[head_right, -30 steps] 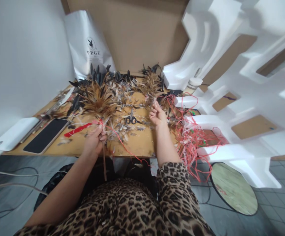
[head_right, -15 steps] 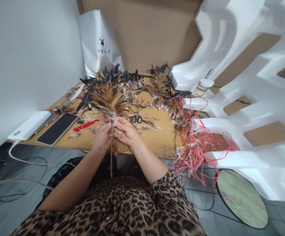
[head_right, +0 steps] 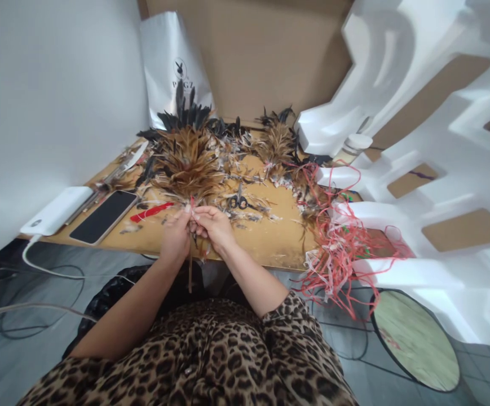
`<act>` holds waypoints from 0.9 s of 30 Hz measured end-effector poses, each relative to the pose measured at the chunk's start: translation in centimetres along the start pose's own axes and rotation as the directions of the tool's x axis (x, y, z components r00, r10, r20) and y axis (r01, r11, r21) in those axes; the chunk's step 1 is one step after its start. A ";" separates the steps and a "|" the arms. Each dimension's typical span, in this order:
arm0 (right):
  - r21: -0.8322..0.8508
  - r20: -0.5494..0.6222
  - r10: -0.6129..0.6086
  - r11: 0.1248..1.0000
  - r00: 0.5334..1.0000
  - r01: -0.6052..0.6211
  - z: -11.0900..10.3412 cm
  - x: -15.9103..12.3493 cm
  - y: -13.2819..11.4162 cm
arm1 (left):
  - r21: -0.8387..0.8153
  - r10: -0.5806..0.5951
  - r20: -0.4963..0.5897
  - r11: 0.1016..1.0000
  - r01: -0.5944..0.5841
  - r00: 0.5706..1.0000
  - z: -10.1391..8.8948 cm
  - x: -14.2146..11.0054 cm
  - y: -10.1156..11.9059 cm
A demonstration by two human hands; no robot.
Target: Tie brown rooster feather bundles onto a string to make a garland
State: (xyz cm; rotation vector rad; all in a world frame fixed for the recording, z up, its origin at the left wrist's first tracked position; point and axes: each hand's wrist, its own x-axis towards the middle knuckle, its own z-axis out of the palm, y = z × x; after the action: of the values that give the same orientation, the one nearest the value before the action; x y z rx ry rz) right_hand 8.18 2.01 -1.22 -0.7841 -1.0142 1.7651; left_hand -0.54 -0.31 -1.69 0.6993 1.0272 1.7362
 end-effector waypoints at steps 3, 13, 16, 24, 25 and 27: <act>-0.178 0.017 -0.061 0.982 0.998 0.063 -0.3 -0.2 -0.8 | 0.005 0.016 0.008 1.000 -0.016 1.000 -0.4 0.1 -0.2; -0.802 0.153 -0.456 0.462 0.877 0.379 0.1 0.7 -4.1 | 0.067 0.039 0.023 0.997 -0.040 0.999 -1.0 0.2 -0.7; -0.880 0.168 -0.394 0.354 0.904 0.318 1.0 1.1 -3.9 | 0.100 0.052 0.055 0.993 -0.057 0.997 -1.0 0.0 -0.6; -0.191 -0.118 -0.142 0.974 0.983 0.118 -0.4 2.2 -3.5 | -0.112 -0.045 -0.002 0.993 0.044 0.999 -1.5 0.7 0.4; -0.074 -0.129 -0.102 0.993 0.986 0.093 -0.7 2.2 -3.5 | -0.149 -0.054 -0.013 0.987 0.051 0.998 -1.5 0.8 0.5; 0.035 -0.128 -0.063 0.997 0.990 0.068 -1.1 2.1 -3.3 | -0.197 -0.070 -0.032 0.978 0.062 0.997 -1.5 0.8 0.4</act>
State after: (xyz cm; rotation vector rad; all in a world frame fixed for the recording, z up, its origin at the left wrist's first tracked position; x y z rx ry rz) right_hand 9.62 5.08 1.06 -0.8185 -0.9081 1.6532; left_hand -2.25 -0.08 -2.06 0.5029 0.8800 1.7705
